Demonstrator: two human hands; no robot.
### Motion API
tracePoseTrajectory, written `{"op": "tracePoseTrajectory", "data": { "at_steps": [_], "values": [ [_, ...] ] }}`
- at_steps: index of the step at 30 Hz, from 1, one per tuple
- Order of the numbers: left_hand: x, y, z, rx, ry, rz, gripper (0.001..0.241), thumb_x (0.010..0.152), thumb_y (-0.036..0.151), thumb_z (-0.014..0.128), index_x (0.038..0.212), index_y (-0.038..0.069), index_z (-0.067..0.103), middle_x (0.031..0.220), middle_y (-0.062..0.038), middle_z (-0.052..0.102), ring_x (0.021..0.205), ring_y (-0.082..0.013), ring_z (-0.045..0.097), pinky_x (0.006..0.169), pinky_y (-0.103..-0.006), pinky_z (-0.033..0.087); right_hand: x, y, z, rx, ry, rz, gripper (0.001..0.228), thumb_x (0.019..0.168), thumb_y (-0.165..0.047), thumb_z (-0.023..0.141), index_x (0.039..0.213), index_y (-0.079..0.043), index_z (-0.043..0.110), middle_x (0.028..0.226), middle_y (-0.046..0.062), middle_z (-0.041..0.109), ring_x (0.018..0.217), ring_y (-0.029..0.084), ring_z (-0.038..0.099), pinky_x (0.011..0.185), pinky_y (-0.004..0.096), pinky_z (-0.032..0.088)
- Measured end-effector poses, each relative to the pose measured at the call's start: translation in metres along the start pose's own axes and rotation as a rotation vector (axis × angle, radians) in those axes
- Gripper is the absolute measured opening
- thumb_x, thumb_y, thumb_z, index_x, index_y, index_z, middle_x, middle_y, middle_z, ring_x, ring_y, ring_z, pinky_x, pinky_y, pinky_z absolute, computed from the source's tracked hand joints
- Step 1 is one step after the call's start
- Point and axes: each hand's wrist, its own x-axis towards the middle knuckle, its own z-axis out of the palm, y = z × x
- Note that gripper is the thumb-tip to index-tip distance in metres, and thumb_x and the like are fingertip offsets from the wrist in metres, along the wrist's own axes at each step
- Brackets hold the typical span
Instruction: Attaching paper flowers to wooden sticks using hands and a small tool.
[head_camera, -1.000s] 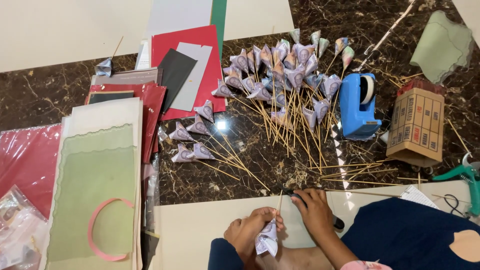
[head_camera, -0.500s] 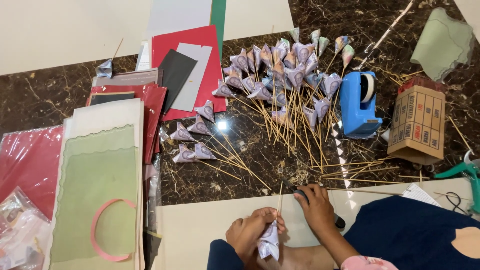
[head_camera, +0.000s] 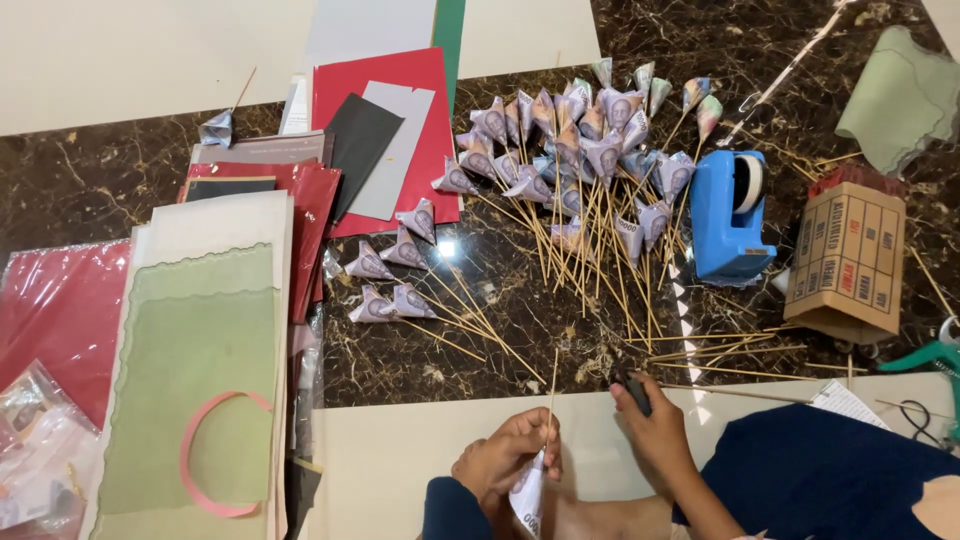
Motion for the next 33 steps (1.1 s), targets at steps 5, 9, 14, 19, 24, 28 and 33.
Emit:
{"op": "tracePoseTrajectory", "data": {
  "at_steps": [5, 9, 14, 19, 24, 28, 33],
  "values": [
    [-0.003, 0.02, 0.042, 0.012, -0.123, -0.038, 0.006, 0.104, -0.005, 0.052, 0.104, 0.0, 0.056, 0.074, -0.011, 0.065, 0.067, -0.0229, 0.071, 0.066, -0.0306, 0.062, 0.024, 0.026, -0.003, 0.087, -0.05, -0.025, 0.031, 0.082, -0.024, 0.081, 0.095, 0.004, 0.084, 0.06, 0.011, 0.066, 0.048, 0.017, 0.052, 0.046, 0.027, 0.035],
    [-0.005, 0.015, 0.051, -0.053, -0.229, -0.047, 0.009, 0.108, -0.005, 0.048, 0.107, -0.004, 0.057, 0.079, -0.015, 0.065, 0.072, -0.0236, 0.071, 0.074, -0.0346, 0.065, -0.004, -0.008, -0.009, 0.383, -0.13, 0.039, 0.027, 0.084, -0.007, 0.078, 0.098, 0.015, 0.077, 0.076, 0.021, 0.068, 0.052, 0.02, 0.05, 0.046, 0.029, 0.037],
    [-0.006, 0.021, 0.065, 0.09, -0.187, -0.111, 0.006, 0.109, 0.0, 0.052, 0.107, -0.001, 0.058, 0.084, -0.012, 0.068, 0.076, -0.0206, 0.071, 0.079, -0.0343, 0.064, -0.035, -0.02, -0.01, 0.662, -0.274, -0.059, 0.03, 0.078, 0.005, 0.073, 0.106, 0.015, 0.075, 0.09, 0.029, 0.074, 0.055, 0.022, 0.054, 0.046, 0.03, 0.042],
    [-0.009, 0.033, 0.099, 0.412, 0.02, -0.186, 0.009, 0.109, 0.011, 0.06, 0.101, 0.008, 0.063, 0.08, -0.005, 0.071, 0.075, -0.0135, 0.071, 0.084, -0.0277, 0.061, -0.053, -0.035, -0.008, 0.53, -0.213, -0.164, 0.016, 0.076, 0.003, 0.083, 0.09, 0.01, 0.078, 0.056, 0.016, 0.066, 0.046, 0.019, 0.055, 0.044, 0.03, 0.04],
    [-0.009, 0.032, 0.088, 0.615, -0.007, -0.104, 0.005, 0.106, 0.01, 0.062, 0.106, 0.006, 0.064, 0.095, -0.006, 0.072, 0.088, -0.0118, 0.07, 0.089, -0.0246, 0.058, -0.061, -0.032, -0.013, 0.625, -0.262, -0.237, 0.011, 0.072, 0.003, 0.084, 0.078, 0.008, 0.076, 0.083, 0.023, 0.077, 0.053, 0.021, 0.056, 0.048, 0.031, 0.047],
    [-0.011, 0.032, 0.091, 0.53, -0.025, -0.066, 0.007, 0.105, 0.008, 0.064, 0.103, 0.002, 0.063, 0.095, -0.011, 0.07, 0.09, -0.0162, 0.07, 0.09, -0.0266, 0.058, -0.063, -0.028, -0.014, 0.686, -0.326, -0.294, 0.012, 0.072, 0.0, 0.085, 0.077, 0.005, 0.075, 0.081, 0.024, 0.076, 0.054, 0.02, 0.058, 0.047, 0.031, 0.048],
    [-0.013, 0.038, 0.096, 0.648, 0.006, -0.125, 0.008, 0.103, 0.01, 0.066, 0.108, 0.005, 0.066, 0.096, -0.007, 0.073, 0.092, -0.014, 0.072, 0.094, -0.0271, 0.059, -0.068, -0.032, -0.014, 0.709, -0.387, -0.378, 0.013, 0.073, -0.008, 0.085, 0.077, 0.003, 0.078, 0.075, 0.02, 0.075, 0.058, 0.019, 0.06, 0.046, 0.029, 0.045]
  ]
}}
